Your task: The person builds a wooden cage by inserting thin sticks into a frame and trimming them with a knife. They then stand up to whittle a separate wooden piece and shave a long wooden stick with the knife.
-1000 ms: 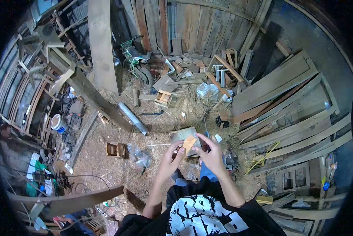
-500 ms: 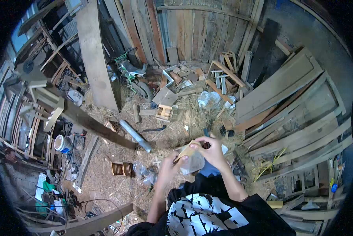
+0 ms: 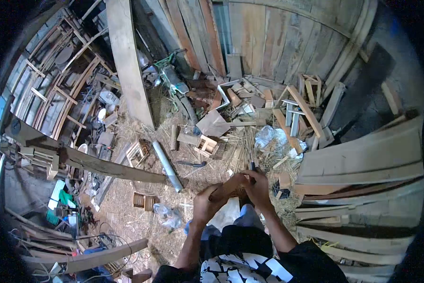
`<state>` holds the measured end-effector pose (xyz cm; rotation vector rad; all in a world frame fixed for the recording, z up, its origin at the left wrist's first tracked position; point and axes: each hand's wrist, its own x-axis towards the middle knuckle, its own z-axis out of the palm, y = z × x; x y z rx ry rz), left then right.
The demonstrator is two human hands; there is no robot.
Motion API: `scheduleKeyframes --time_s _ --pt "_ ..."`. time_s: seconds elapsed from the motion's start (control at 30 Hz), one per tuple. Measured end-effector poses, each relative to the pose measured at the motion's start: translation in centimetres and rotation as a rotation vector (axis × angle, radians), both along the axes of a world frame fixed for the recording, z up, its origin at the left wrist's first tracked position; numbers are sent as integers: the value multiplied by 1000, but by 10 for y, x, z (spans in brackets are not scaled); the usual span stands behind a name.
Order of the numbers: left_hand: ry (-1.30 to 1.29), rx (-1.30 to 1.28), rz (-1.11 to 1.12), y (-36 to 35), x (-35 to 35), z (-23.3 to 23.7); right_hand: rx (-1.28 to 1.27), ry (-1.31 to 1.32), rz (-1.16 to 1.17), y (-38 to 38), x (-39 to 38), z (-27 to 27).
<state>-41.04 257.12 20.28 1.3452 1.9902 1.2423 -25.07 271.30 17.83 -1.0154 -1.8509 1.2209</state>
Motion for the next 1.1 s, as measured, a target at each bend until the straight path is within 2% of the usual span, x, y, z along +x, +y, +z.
scheduleKeyframes --time_s 0.03,0.1,0.13,0.2,0.27,0.33,0.37,0.43,0.53,0.57,0.67,0.7,0.8,0.87,0.93,0.97,1.07,1.1 --pt "11 -12 14 12 -1 2 -15 -62 2 14 -1 1" --pt "382 7 -28 39 -6 8 -25 -83 -6 36 -4 6" --pt "388 -5 -23 50 -6 8 -25 -124 -26 45 -5 5" --pt "99 -172 49 69 -2 7 -94 -86 -22 57 -8 -7" --pt "84 -227 52 85 -6 1 32 -33 -65 70 -14 -21" --pt "292 -126 6 96 -16 -25 45 -48 -83 82 -17 -26" --pt "293 -129 -7 103 -22 -38 71 -66 -91 89 -20 -29" --pt "79 -236 -33 114 -34 -62 55 -89 -104 99 -27 -37" --pt "49 -158 -116 136 -54 -104 38 -160 -112 116 -39 -62" --pt "-100 -164 -116 139 -63 -132 24 -193 -110 119 -47 -76" --pt "-27 -156 -210 159 -96 -204 47 -186 -143 130 -69 -141" --pt "63 -177 -242 170 -106 -226 81 -232 -132 134 -76 -174" --pt "-116 -163 -181 187 -131 -326 121 -310 -159 142 -104 -294" --pt "-113 -168 -175 198 -149 -389 120 -319 -145 145 -124 -367" --pt "65 -154 -213 194 -165 -464 102 -311 -149 141 -143 -429" --pt "31 -106 -231 190 -170 -509 88 -311 -154 139 -150 -456" --pt "18 -123 -200 187 -172 -568 87 -310 -146 128 -155 -534" --pt "125 -52 -318 184 -182 -596 47 -357 -111 128 -155 -543"
